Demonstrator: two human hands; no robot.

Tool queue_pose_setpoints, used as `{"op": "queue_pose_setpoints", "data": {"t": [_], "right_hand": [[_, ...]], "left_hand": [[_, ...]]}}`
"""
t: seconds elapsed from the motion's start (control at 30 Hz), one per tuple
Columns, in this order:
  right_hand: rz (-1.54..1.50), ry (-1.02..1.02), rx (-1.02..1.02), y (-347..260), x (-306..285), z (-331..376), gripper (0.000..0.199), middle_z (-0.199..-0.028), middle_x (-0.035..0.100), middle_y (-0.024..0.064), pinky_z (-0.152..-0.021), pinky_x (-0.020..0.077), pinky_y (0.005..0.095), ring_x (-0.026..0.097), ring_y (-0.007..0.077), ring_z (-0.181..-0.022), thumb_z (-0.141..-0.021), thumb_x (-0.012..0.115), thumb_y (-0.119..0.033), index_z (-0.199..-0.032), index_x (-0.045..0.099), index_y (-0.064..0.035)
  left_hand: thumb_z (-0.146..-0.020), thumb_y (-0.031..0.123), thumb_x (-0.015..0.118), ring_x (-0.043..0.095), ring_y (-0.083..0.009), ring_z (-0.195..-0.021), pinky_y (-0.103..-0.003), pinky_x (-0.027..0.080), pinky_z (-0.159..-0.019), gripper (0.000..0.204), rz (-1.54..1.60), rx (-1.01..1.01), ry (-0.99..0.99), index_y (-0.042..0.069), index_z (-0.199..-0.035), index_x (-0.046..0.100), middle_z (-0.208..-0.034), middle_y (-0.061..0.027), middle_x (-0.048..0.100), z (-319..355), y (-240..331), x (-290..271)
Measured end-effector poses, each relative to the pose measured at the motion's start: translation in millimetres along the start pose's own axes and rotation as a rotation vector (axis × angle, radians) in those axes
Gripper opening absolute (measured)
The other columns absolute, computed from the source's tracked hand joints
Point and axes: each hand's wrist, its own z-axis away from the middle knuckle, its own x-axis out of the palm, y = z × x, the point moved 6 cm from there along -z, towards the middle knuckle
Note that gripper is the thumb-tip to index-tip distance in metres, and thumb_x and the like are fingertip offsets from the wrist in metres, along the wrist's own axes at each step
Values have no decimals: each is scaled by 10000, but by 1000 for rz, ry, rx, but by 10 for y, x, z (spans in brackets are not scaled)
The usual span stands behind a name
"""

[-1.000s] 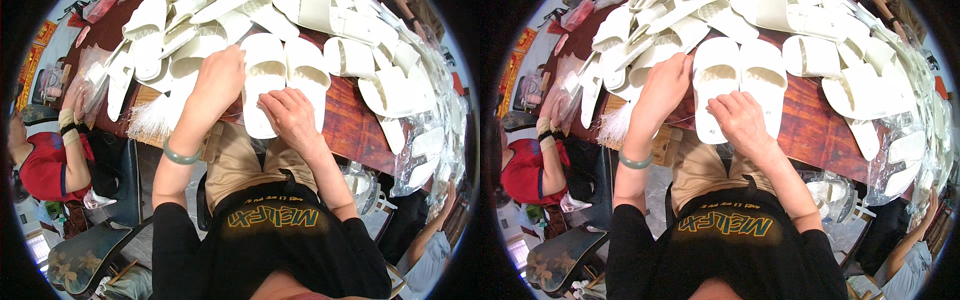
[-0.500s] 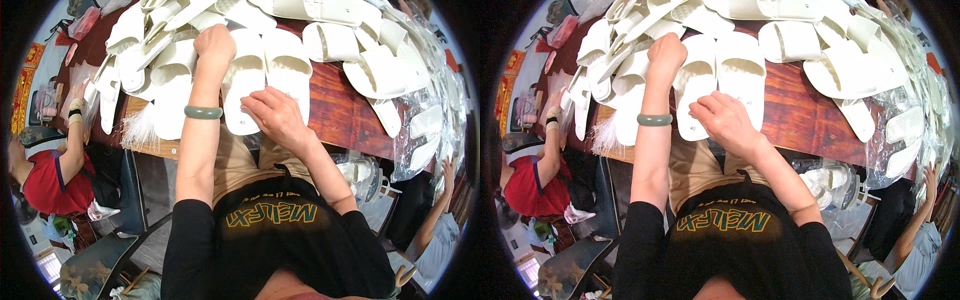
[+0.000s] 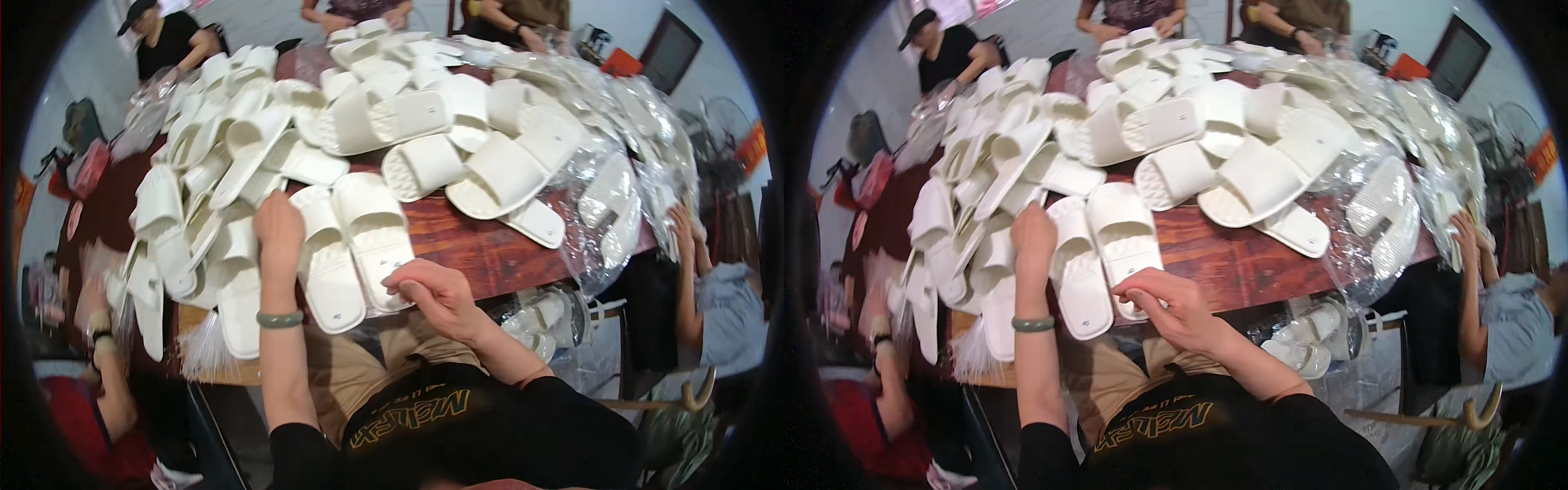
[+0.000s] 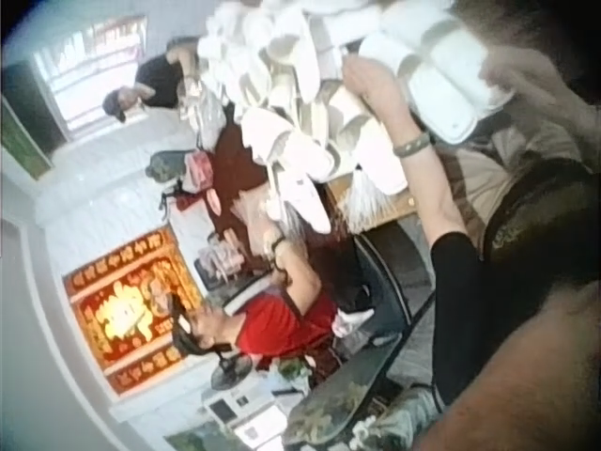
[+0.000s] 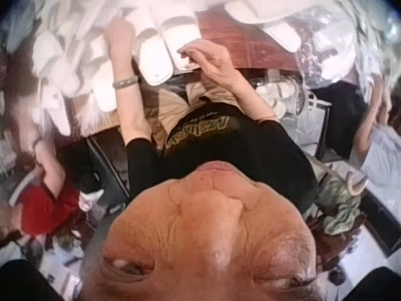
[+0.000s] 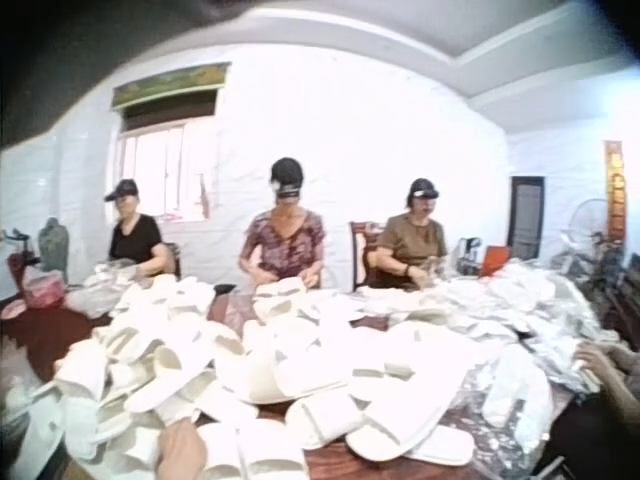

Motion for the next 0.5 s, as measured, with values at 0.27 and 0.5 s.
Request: {"op": "queue_pose_setpoints", "data": {"t": [0.27,0.5], "right_hand": [[411,110,-9,317,-250,-261,132,-845,604,158,-669,464,355,595,278,-759,-874,520,-90,-901,619,-6],[625,-173,255,411,-237,-335,268,-699,606,177,-564,451,426,595,348,-629,-848,476,-212,-732,585,3]], "left_hand": [[-752,43,498,571,-433,-782,-520,436,-684,89,59,225,173,-24,-793,540,-798,-244,599,-189,346,-319],[-885,213,457,566,-386,-830,-425,439,-736,240,626,434,-280,-7,-929,540,-871,-228,595,-525,990,254]]}}
